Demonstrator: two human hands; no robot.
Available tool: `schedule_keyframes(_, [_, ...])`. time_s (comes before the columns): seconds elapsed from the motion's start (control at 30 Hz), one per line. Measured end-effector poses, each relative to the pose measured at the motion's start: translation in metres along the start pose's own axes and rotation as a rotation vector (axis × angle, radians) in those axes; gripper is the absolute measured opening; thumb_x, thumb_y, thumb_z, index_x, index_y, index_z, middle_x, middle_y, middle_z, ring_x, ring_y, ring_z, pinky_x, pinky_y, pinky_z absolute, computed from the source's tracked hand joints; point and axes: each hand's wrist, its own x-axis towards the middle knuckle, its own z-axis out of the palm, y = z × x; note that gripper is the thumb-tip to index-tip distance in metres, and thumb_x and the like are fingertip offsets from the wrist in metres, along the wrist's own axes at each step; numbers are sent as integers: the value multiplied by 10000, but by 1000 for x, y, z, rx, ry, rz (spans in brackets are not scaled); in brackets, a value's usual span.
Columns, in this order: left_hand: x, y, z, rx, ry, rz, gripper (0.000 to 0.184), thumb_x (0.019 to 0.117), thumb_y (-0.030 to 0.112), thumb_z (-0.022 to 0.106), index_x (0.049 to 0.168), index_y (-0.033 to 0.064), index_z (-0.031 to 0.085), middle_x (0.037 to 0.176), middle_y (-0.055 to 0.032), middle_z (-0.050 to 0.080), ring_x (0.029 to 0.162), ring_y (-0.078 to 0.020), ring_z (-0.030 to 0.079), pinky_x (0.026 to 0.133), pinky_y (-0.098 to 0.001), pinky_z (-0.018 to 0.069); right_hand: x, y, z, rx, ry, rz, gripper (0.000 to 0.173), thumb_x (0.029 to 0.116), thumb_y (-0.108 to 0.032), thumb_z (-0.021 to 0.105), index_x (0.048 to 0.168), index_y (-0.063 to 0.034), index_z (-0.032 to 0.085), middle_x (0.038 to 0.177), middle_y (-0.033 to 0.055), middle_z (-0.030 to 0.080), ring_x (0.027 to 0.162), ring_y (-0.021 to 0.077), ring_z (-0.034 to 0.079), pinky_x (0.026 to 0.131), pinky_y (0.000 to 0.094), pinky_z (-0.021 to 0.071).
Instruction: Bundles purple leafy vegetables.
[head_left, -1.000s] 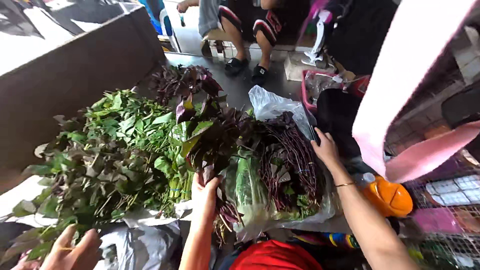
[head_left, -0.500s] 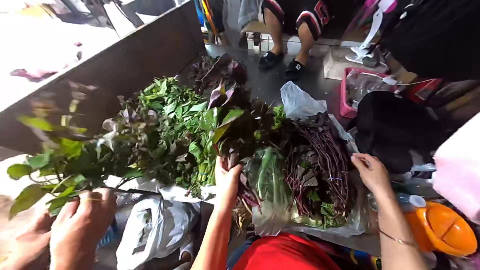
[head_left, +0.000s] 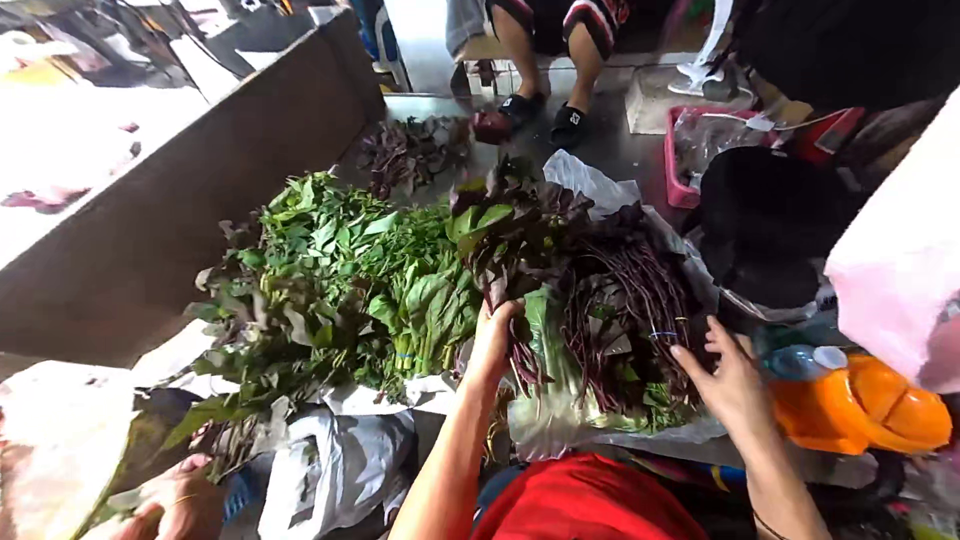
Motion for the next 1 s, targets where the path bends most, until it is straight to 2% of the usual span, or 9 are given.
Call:
schedule_keyframes(0.1, [9,-43,-7,-53,-22,-313,293,1098,279,433,1188,29,558,813,-96,652,606,-160,627,540,-295,551,-1,-13,-10,161,143,-165,349,1004,-158,610,1301,15,669,1115,173,720,843,210,692,734,371,581])
schedule_keyframes(0.13, [12,-60,-13,-86,-27,-385,331,1099,324,425,1162,35,574,821,-96,655,607,-156,626,528,-289,545,2,-15,-9,335,146,-179,277,1007,-102,582,1223,19,704,1034,86,749,683,57,648,602,215,550])
schedule_keyframes(0.2, [15,-76,-26,-173,-61,-418,393,1101,366,384,1101,33,594,819,-92,659,579,-132,610,492,-250,517,9,-23,-6,830,-13,-95,284,999,2,502,1210,28,690,1065,42,772,521,-17,569,455,140,469])
schedule_keyframes(0.27, [14,-76,-34,-183,-110,-416,403,1105,364,369,1092,34,600,819,-85,665,580,-114,605,502,-233,512,16,-33,2,957,-207,-63,370,978,-8,449,1273,-9,672,1195,30,739,573,7,603,500,174,507])
schedule_keyframes(0.33, [13,-77,-37,-145,-131,-396,340,1103,326,405,1095,44,593,788,-67,656,586,-105,611,520,-233,525,24,-53,24,663,-328,-248,382,969,-29,492,1311,8,658,1360,92,655,926,89,707,768,256,590])
schedule_keyframes(0.43, [12,-83,-41,-156,-150,-365,274,1107,259,403,1104,36,562,761,-64,628,570,-108,596,511,-233,518,41,-97,83,-57,-415,-516,393,1010,-50,544,1393,-40,628,1448,164,594,1348,308,565,1129,495,436])
schedule_keyframes(0.6, [-4,-62,-33,-47,-24,-296,138,1053,94,436,1147,18,503,725,-75,621,565,-140,616,505,-275,533,54,-125,135,-445,-523,-502,223,977,26,525,1041,58,736,1172,236,674,1195,403,600,1068,540,433])
schedule_keyframes(0.73, [-15,5,-29,119,20,-141,234,998,-28,487,1232,-19,492,866,-94,664,687,-154,676,628,-310,598,32,-125,107,-314,-439,-449,218,971,-31,558,1058,23,751,1159,210,693,1178,383,629,1046,546,467])
schedule_keyframes(1.0, [6,87,-26,442,79,334,527,903,-23,643,1386,74,458,1004,-69,672,720,-123,653,620,-320,580,5,-109,112,-303,-611,-356,308,1050,-150,519,1242,20,689,1265,233,651,1242,397,598,1035,546,483])
